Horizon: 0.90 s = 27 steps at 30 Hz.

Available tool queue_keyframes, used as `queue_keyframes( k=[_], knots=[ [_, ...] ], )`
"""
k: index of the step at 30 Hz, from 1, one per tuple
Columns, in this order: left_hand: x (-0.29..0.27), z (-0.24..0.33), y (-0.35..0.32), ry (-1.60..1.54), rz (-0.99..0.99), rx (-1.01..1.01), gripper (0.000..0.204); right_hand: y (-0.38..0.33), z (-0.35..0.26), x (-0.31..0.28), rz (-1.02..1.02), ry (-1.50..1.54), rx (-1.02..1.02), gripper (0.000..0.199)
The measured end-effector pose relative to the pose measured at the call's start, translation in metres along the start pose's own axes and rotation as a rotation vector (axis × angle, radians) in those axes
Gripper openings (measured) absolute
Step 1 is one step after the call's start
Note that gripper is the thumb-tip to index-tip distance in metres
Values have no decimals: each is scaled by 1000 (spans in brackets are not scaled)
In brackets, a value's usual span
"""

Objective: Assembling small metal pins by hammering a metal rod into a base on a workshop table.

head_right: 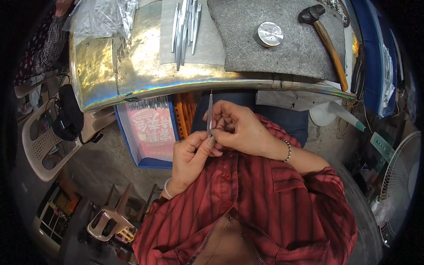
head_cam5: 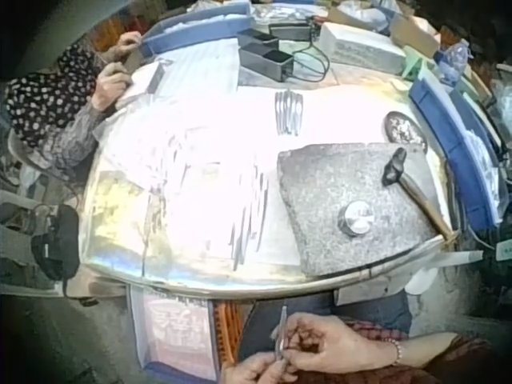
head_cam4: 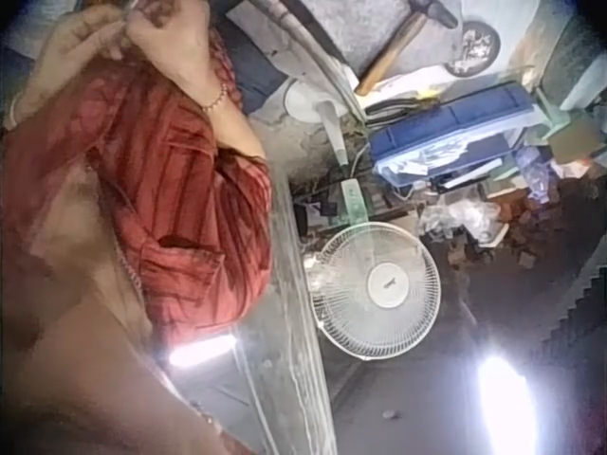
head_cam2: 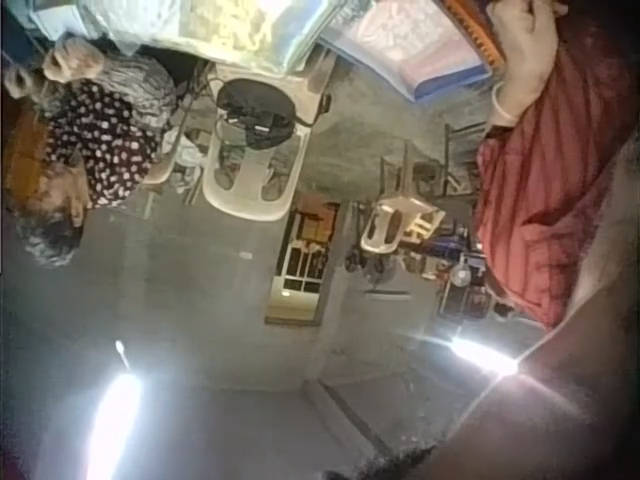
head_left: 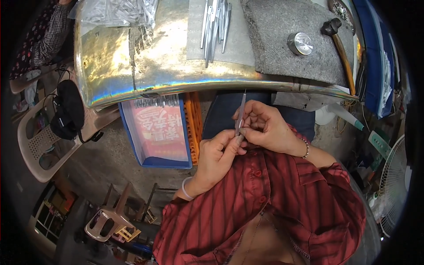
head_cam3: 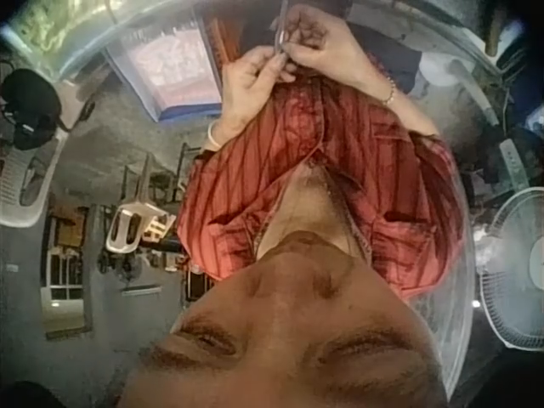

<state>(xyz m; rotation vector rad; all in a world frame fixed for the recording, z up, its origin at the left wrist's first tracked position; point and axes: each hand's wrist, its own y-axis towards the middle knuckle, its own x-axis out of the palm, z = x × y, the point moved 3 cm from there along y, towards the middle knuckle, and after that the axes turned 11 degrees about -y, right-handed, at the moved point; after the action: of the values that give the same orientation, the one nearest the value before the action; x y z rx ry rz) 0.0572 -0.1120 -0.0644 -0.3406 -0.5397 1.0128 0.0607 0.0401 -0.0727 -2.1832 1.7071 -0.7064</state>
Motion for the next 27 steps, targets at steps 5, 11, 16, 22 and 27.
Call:
queue_keyframes(
  k=[5, 11, 16, 22, 27],
  knots=[
    [3, 7, 1, 186, -2, 62, 13, 2, 4, 2, -22, -20, 36, 25],
    [4, 3, 1, 292, 9, 101, 13, 2, 4, 6, 31, -149, 56, 27],
    [4, 4, -8, 343, 84, 122, 13, 1, 21, -3, 266, -354, -33, 21],
    [5, 5, -3, 143, 37, 0, 16, -8, 18, -8, 152, 52, 0, 22],
    [1, -9, -2, -137, 21, -131, 17, -8, 20, -4, -105, 24, 88, 12]
  ],
)
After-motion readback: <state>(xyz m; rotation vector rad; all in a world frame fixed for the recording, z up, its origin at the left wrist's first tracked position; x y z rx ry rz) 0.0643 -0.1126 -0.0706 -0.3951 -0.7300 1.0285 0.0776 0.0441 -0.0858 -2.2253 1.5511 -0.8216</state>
